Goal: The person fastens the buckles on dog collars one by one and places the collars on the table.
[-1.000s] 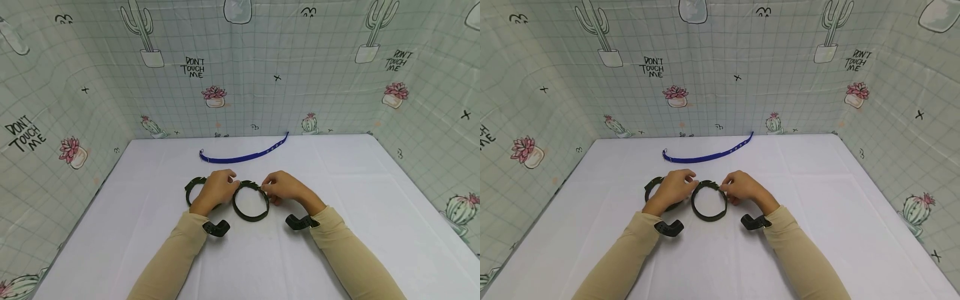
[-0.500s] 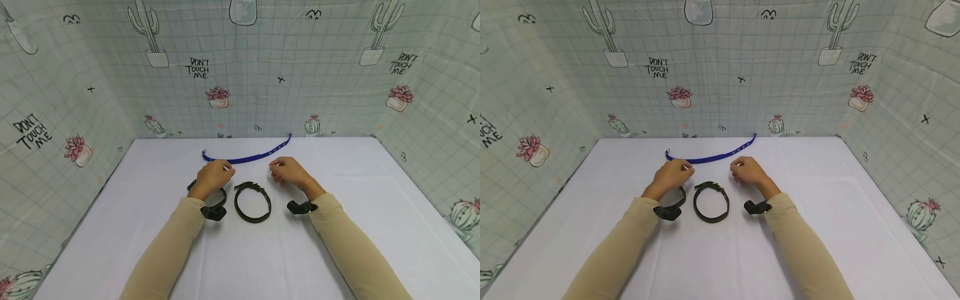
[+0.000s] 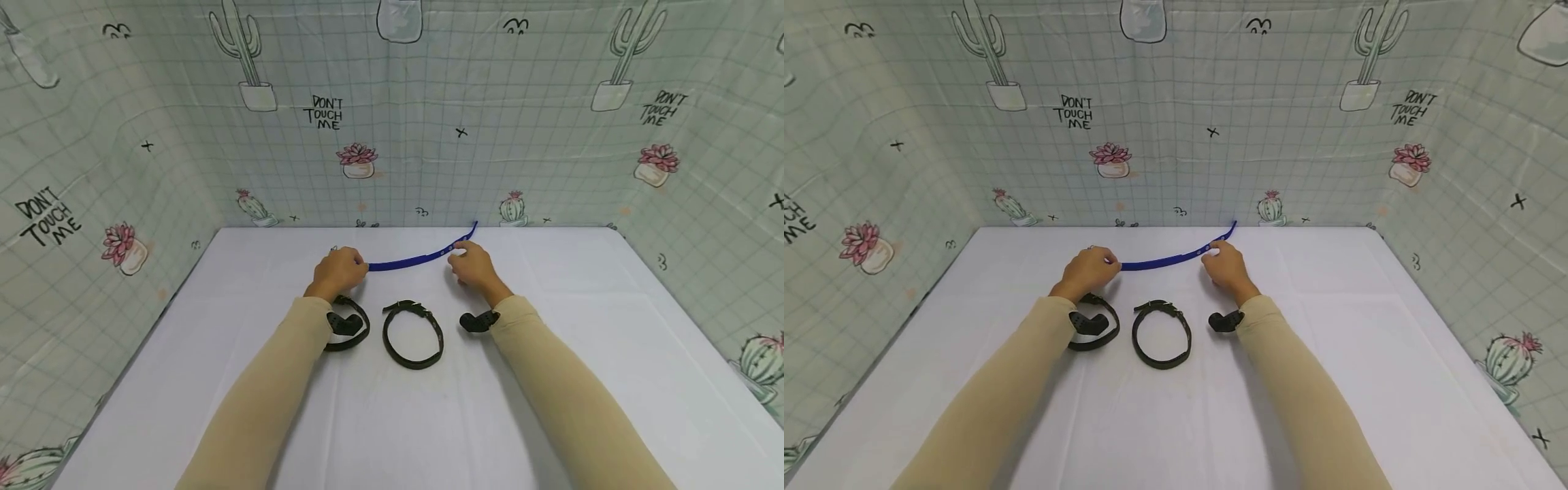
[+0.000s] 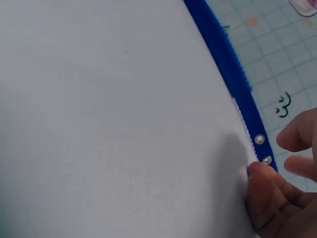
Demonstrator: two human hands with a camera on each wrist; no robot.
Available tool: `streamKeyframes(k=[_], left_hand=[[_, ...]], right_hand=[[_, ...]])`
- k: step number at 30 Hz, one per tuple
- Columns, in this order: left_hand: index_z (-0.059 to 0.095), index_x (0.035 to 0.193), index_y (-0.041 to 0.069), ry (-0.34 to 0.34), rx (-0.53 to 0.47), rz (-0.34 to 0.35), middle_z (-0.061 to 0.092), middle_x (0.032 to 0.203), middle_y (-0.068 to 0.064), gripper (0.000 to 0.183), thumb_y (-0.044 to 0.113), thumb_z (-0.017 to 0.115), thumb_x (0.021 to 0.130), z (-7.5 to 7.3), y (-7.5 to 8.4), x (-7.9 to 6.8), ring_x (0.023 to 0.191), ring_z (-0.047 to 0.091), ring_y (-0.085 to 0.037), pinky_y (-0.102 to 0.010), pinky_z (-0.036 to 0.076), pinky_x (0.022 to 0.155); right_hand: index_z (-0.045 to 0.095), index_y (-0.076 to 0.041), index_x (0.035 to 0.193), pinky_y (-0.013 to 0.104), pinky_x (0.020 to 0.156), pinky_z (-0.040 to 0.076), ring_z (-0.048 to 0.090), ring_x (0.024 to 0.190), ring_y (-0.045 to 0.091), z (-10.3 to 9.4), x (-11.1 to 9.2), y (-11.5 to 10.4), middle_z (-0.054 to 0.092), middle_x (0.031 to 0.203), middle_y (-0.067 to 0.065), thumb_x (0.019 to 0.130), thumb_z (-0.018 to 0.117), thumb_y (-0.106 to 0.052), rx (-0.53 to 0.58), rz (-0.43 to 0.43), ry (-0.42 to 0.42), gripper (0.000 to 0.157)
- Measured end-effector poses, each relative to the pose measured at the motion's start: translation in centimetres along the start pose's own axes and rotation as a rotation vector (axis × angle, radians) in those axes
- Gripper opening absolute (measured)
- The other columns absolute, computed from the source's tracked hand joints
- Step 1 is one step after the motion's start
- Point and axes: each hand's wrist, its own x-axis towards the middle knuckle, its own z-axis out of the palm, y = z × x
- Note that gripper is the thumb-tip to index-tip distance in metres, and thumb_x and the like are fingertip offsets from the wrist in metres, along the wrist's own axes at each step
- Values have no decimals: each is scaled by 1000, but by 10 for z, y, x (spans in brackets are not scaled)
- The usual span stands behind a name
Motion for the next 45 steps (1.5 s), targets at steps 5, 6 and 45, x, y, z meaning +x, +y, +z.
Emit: streamKeyframes(k=[5, 6, 45], left_hand=[[59, 137, 11, 2, -19, -48, 64, 128, -13, 42, 29, 52, 100, -3, -6, 7, 97, 60, -29, -44, 50, 78], [57, 140, 13, -1, -26, -58, 62, 131, -13, 43, 29, 52, 100, -3, -7, 8, 99, 59, -30, -45, 50, 79], [74, 118, 19, 40, -251, -123, 68, 121, -10, 23, 20, 64, 98, 9, -28, 23, 99, 62, -26, -41, 46, 82]], right_hand=[[44, 1, 148, 46, 100, 45, 60, 105, 31, 8, 12, 1, 65, 119, 22, 97, 51, -16, -144, -64, 48, 55], [43, 1, 149, 48, 105, 42, 57, 109, 32, 9, 13, 0, 64, 121, 23, 97, 51, -15, -168, -72, 49, 55], [66, -3, 117, 50, 102, 43, 57, 116, 36, 5, 16, 6, 65, 119, 21, 99, 59, -14, -193, -103, 86, 22]])
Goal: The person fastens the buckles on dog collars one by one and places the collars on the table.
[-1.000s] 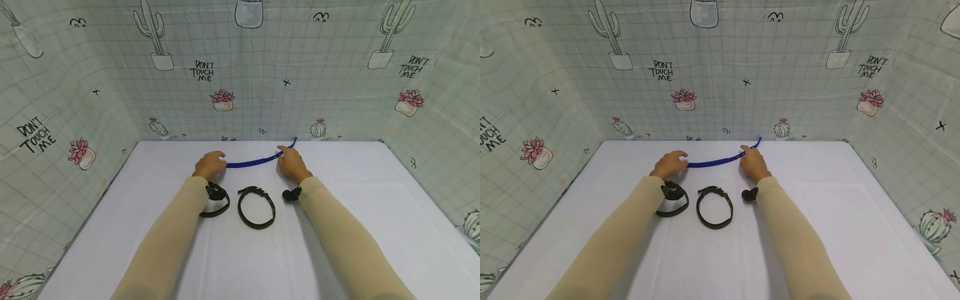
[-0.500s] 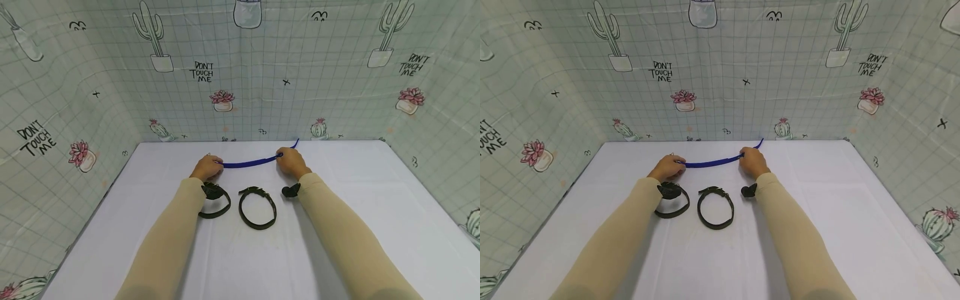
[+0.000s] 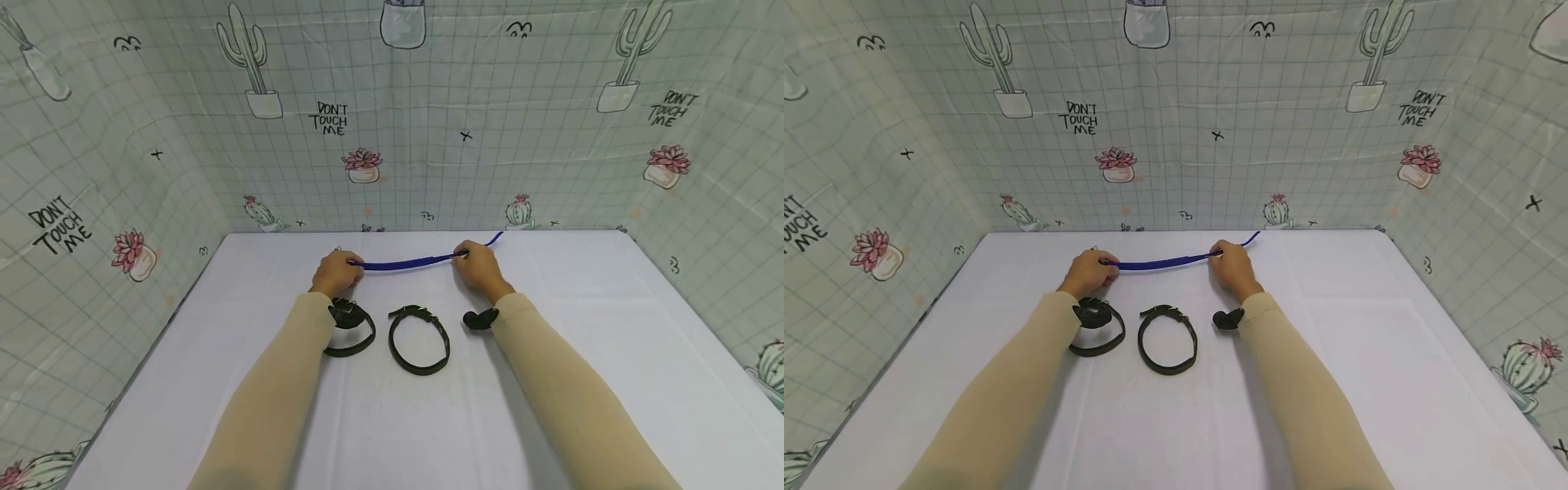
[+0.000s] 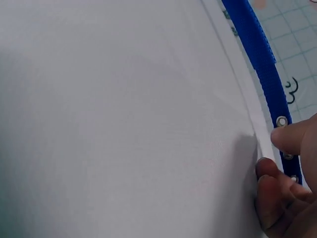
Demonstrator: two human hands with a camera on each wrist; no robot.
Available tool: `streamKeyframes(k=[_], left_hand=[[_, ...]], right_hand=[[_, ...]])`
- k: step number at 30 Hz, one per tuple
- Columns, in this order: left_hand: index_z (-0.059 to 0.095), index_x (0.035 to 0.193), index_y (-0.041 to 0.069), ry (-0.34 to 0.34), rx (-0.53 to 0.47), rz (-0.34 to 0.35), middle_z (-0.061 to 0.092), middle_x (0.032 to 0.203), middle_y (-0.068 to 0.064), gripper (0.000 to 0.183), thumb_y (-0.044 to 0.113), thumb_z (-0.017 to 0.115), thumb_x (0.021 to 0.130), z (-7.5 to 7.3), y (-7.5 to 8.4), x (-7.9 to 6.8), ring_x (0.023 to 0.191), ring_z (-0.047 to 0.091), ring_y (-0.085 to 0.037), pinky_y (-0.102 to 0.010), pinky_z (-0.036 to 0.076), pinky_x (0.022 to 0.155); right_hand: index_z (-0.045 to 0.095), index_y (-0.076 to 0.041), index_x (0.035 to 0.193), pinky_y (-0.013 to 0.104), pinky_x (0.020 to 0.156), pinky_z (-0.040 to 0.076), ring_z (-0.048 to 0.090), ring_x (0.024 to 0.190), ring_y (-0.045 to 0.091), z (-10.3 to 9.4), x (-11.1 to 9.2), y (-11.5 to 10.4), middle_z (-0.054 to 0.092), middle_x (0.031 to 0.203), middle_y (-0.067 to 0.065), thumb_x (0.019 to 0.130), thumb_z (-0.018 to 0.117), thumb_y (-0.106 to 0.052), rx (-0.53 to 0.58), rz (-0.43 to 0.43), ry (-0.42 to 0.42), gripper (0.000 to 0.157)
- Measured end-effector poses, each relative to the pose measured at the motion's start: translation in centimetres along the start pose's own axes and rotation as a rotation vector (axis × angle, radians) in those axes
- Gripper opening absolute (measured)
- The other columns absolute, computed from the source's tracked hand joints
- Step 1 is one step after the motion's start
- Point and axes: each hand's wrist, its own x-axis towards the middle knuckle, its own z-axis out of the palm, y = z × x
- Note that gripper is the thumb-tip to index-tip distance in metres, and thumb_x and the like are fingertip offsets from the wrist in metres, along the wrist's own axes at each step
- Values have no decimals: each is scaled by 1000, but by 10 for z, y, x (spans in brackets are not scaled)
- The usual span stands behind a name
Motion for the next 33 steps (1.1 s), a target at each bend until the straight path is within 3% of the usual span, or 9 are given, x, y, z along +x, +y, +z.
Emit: streamKeyframes(k=[2, 6, 9, 15, 21, 24, 29, 33], left_hand=[[75, 116, 18, 22, -24, 32, 71, 108, -8, 21, 20, 64, 98, 1, 1, -1, 96, 60, -25, -42, 46, 84], [73, 120, 12, 60, -97, 76, 68, 119, -9, 24, 17, 66, 97, 3, 4, -4, 108, 59, -27, -44, 47, 93], [66, 130, 9, 78, -167, 49, 66, 124, -12, 35, 19, 66, 97, 5, 7, -8, 108, 62, -27, -42, 51, 89], [58, 141, 10, 124, -291, 31, 68, 108, -12, 43, 29, 60, 102, 10, 13, -18, 93, 69, -23, -36, 52, 76], [66, 133, 14, 204, -361, 82, 70, 108, -8, 34, 29, 53, 106, 9, 15, -32, 87, 70, -21, -39, 49, 81], [69, 128, 16, 233, -397, 95, 71, 106, -5, 30, 28, 53, 106, 9, 14, -39, 83, 69, -18, -35, 49, 75], [69, 127, 19, 247, -405, 123, 71, 99, -7, 28, 28, 54, 105, 12, 13, -50, 82, 70, -21, -33, 45, 65], [62, 138, 24, 251, -402, 142, 71, 97, -12, 35, 28, 54, 104, 16, 14, -60, 83, 71, -27, -34, 43, 67]], right_hand=[[67, -4, 115, 46, 93, 47, 59, 104, 33, -3, -3, 0, 65, 113, 19, 98, 61, -14, 27, 14, 17, 21], [69, -3, 112, 35, 69, 52, 63, 77, 23, -8, -11, -4, 65, 102, 17, 96, 65, -12, 85, 47, 15, 19], [70, 0, 113, 28, 59, 52, 63, 68, 19, -12, -19, -8, 67, 101, 18, 95, 66, -11, 118, 50, -16, 22], [69, 2, 118, 28, 65, 56, 66, 81, 23, -19, -33, -11, 68, 111, 19, 93, 66, -8, 221, 54, -39, 27], [65, 6, 125, 31, 74, 59, 71, 88, 29, -25, -45, -10, 66, 118, 22, 93, 64, -4, 413, 81, -58, 34], [62, 7, 129, 31, 77, 58, 70, 93, 31, -26, -53, -13, 65, 119, 23, 95, 60, -5, 481, 89, -62, 36], [61, 8, 130, 38, 86, 56, 72, 93, 29, -28, -65, -15, 61, 124, 24, 98, 56, -9, 495, 101, -57, 36], [62, 7, 129, 35, 86, 55, 74, 89, 25, -28, -70, -13, 60, 126, 23, 99, 53, -9, 471, 93, -61, 35]])
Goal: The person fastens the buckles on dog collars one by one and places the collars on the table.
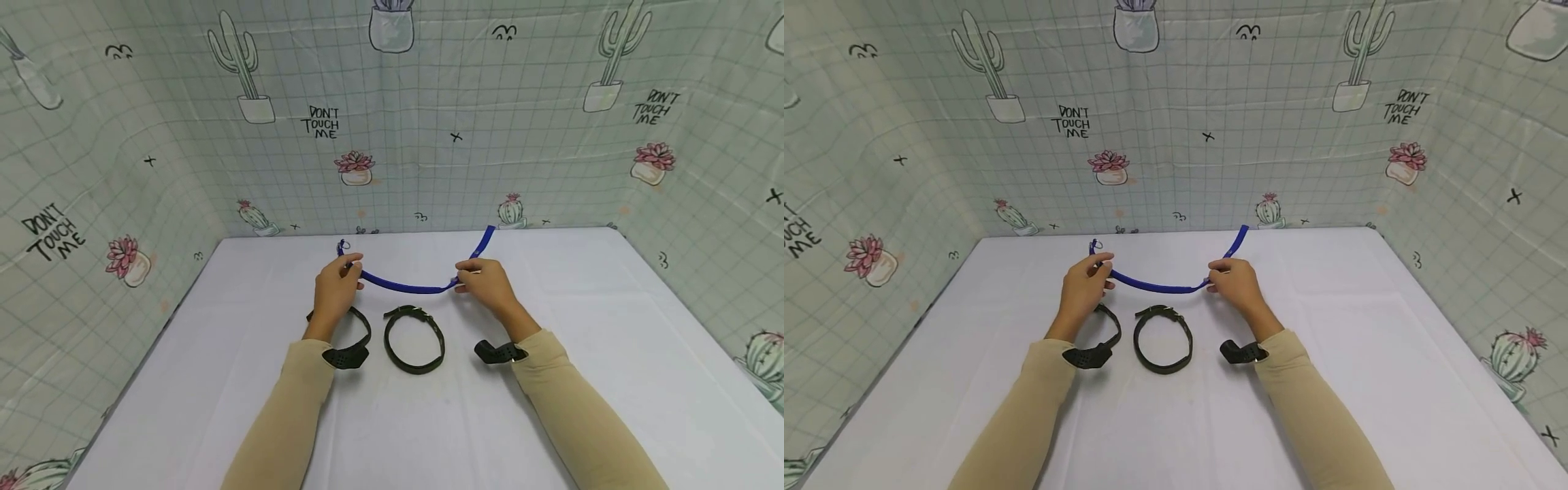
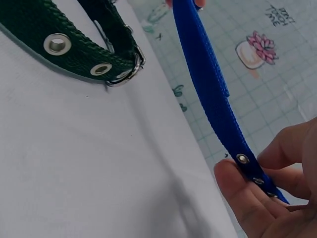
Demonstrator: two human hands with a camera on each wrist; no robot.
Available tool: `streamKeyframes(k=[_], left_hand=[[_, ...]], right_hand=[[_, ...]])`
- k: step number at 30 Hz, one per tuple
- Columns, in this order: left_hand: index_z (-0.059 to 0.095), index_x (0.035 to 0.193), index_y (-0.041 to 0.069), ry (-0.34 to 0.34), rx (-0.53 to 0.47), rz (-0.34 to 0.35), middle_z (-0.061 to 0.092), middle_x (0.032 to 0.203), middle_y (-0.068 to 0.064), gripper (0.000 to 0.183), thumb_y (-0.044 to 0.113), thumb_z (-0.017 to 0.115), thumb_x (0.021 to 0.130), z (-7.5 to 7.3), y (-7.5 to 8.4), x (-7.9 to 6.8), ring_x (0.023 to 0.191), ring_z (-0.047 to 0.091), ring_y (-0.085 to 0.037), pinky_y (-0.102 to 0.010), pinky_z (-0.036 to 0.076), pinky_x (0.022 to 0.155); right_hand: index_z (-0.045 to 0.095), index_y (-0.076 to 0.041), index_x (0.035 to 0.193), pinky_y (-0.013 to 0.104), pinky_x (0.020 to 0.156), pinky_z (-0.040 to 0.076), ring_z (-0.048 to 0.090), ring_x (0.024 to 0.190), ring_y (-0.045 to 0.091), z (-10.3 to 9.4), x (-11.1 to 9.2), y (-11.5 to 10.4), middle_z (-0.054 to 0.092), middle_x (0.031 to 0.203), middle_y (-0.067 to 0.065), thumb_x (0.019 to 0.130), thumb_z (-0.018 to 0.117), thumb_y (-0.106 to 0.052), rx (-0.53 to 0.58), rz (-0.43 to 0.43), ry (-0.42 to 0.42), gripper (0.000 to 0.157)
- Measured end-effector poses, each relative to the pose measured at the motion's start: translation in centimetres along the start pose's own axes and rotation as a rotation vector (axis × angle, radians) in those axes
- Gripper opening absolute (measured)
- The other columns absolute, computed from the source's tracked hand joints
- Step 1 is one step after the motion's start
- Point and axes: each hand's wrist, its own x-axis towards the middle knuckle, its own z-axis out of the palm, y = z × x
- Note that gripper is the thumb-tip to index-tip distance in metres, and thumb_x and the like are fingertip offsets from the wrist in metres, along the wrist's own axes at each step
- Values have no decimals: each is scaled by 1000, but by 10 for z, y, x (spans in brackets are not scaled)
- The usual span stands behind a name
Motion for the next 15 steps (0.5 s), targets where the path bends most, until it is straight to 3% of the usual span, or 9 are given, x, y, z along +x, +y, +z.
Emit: streamKeyframes(k=[4, 10, 15], left_hand=[[43, 152, 34, 46, -38, 28, 66, 88, -11, 50, 27, 56, 104, -1, 0, -6, 81, 70, -27, -37, 45, 71], [21, 157, 44, 89, -72, 22, 66, 83, -9, 68, 27, 58, 103, -2, 1, -10, 77, 68, -22, -41, 47, 80], [0, 161, 34, 56, -108, -34, 71, 89, -15, 85, 27, 60, 101, 0, 2, -13, 77, 68, -22, -43, 45, 87]], right_hand=[[60, 11, 128, 31, 79, 58, 74, 86, 26, 1, -5, -2, 59, 122, 26, 101, 52, -6, 48, -31, -8, 33], [59, 13, 124, 30, 76, 58, 73, 85, 27, 1, -12, -3, 58, 116, 25, 102, 51, -5, 69, -57, 8, 29], [49, 12, 117, 32, 74, 59, 72, 88, 32, 2, -16, -3, 58, 110, 26, 102, 51, -3, 118, -85, 62, 21]])
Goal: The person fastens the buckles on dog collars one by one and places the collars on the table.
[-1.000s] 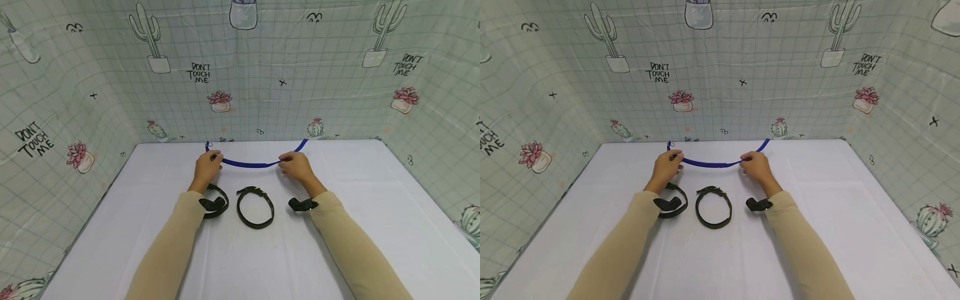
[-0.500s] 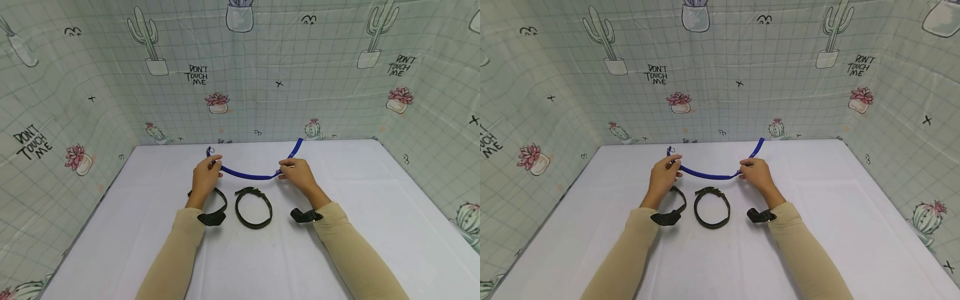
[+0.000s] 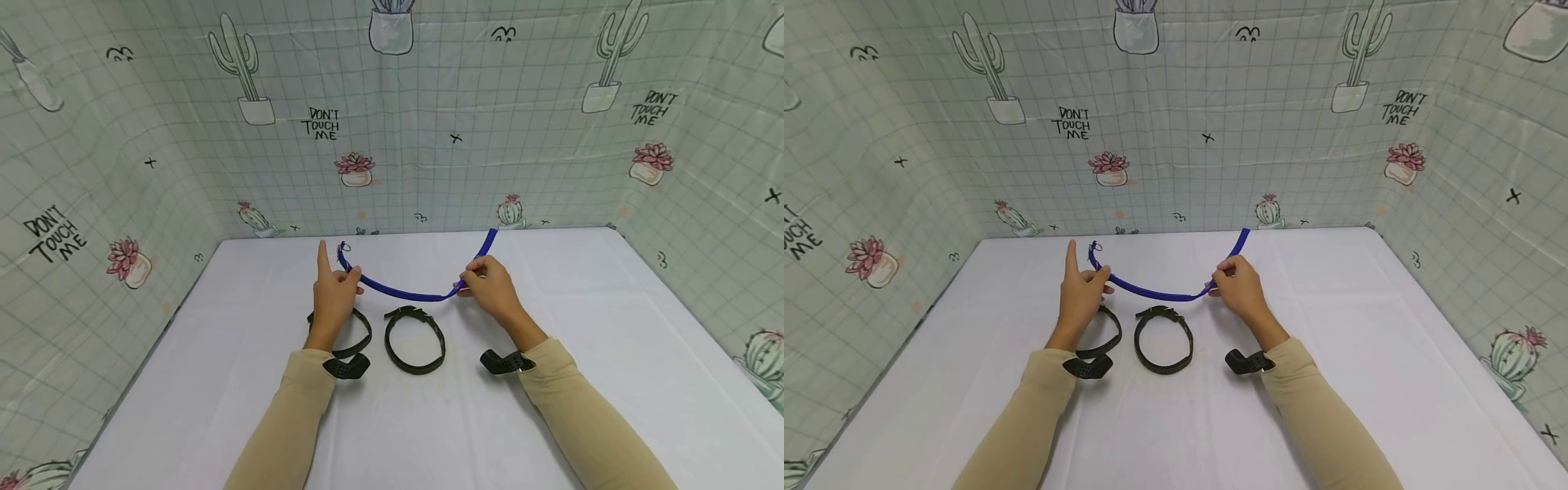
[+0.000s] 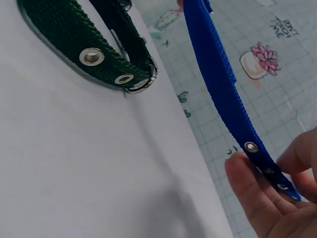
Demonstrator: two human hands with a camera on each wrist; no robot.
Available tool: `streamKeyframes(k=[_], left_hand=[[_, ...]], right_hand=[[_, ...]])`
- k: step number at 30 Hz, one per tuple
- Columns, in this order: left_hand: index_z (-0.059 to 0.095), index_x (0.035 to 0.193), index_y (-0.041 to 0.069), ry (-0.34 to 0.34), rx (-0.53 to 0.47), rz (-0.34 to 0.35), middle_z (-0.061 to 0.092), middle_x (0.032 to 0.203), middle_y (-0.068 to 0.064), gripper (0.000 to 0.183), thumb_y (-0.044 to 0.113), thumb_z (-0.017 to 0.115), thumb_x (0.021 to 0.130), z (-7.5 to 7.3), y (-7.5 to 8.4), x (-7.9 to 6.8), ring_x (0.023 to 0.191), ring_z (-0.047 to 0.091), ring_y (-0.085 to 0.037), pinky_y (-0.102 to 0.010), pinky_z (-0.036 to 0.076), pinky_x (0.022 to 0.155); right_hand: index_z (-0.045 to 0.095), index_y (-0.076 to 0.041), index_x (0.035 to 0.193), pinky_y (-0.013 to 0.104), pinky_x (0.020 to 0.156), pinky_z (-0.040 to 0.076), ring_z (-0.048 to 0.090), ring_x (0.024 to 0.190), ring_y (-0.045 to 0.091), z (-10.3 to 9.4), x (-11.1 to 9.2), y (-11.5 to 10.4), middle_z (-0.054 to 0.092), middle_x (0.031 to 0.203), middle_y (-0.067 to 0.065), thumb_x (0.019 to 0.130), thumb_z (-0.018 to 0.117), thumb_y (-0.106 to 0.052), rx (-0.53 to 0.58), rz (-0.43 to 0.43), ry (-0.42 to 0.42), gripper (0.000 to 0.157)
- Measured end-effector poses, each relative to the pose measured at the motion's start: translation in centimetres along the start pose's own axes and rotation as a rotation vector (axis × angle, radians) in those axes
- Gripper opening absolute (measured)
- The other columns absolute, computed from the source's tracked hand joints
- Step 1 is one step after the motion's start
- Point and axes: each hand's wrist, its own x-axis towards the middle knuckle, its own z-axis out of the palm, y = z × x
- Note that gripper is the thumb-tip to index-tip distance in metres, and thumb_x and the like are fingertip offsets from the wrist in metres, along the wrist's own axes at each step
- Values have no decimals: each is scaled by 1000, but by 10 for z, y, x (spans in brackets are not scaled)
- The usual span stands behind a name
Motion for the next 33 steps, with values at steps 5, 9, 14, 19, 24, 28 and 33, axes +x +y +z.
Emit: streamKeyframes(k=[5, 9, 14, 19, 24, 28, 33], left_hand=[[6, 162, 14, -17, 12, -34, 73, 89, -13, 83, 31, 60, 101, 2, 2, -5, 87, 67, -24, -42, 45, 89], [19, 160, 9, -39, 30, -36, 72, 88, -12, 74, 32, 58, 102, 4, 3, -9, 89, 65, -25, -39, 45, 82], [29, 157, 11, -82, -50, -56, 71, 96, -14, 66, 31, 58, 102, 9, 4, -11, 84, 68, -27, -33, 49, 73], [36, 150, 7, -102, -191, -94, 71, 101, -12, 56, 21, 60, 101, 14, 5, -14, 76, 68, -22, -27, 51, 64], [40, 145, 4, -121, -248, -110, 71, 102, -13, 51, 15, 59, 99, 16, 6, -16, 72, 65, -17, -25, 51, 62], [38, 151, 8, -159, -224, -103, 72, 101, -12, 56, 13, 56, 99, 17, 10, -16, 76, 66, -20, -26, 51, 63], [38, 154, 12, -202, -185, -118, 74, 100, -9, 58, 13, 53, 98, 18, 13, -19, 85, 65, -25, -28, 50, 70]], right_hand=[[37, 10, 117, 34, 71, 60, 73, 85, 34, -2, -5, 2, 59, 106, 31, 101, 51, 2, 83, -41, 51, 23], [34, 10, 121, 34, 69, 60, 73, 83, 31, -5, -7, 4, 60, 106, 33, 99, 52, 4, 112, -35, 76, 29], [31, 8, 129, 33, 68, 60, 74, 80, 28, -10, -10, 6, 61, 109, 37, 99, 52, 2, 132, -35, 97, 37], [19, 5, 147, 30, 68, 59, 73, 75, 21, -14, -13, 8, 61, 110, 38, 98, 54, -1, 123, -17, 108, 59], [14, 1, 157, 28, 68, 59, 73, 73, 18, -14, -13, 10, 63, 107, 35, 98, 57, -1, 92, -16, 114, 72], [20, -1, 157, 25, 69, 58, 72, 73, 15, -15, -13, 10, 65, 107, 32, 99, 56, -3, 63, -21, 125, 69], [31, 3, 152, 25, 66, 58, 70, 70, 13, -15, -13, 13, 64, 111, 34, 99, 57, -4, 92, -9, 138, 60]])
